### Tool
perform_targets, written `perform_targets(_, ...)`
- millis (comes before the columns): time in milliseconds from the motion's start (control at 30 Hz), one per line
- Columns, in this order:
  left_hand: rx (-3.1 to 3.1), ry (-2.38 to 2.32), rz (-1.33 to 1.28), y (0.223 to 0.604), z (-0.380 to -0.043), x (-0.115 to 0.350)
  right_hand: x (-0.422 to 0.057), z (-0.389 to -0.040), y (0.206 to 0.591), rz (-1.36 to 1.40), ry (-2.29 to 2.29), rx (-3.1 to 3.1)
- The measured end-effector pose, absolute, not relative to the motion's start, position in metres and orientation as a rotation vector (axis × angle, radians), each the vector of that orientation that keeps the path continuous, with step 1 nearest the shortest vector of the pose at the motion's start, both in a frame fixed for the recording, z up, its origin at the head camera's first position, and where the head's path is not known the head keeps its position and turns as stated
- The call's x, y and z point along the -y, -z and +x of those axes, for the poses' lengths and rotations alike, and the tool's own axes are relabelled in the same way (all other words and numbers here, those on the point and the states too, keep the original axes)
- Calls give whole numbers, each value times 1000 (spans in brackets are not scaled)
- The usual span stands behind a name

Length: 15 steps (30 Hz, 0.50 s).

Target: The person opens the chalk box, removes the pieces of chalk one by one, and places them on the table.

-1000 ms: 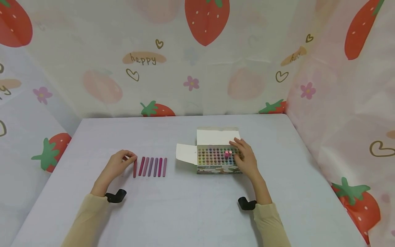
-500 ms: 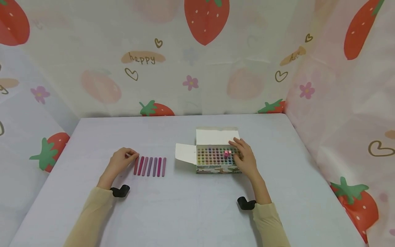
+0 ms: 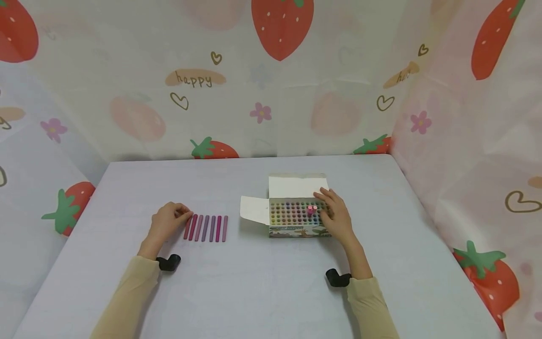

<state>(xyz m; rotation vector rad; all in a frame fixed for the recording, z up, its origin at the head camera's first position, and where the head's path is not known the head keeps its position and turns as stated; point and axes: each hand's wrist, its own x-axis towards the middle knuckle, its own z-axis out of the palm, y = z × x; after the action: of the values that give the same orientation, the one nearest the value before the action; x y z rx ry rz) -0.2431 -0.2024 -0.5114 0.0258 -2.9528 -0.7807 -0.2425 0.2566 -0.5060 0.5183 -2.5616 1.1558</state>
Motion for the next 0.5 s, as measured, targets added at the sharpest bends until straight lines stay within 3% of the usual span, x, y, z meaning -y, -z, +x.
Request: perform_targets(500, 2938, 791, 42, 511, -240, 201, -255, -244, 506, 536, -1156, 2526)
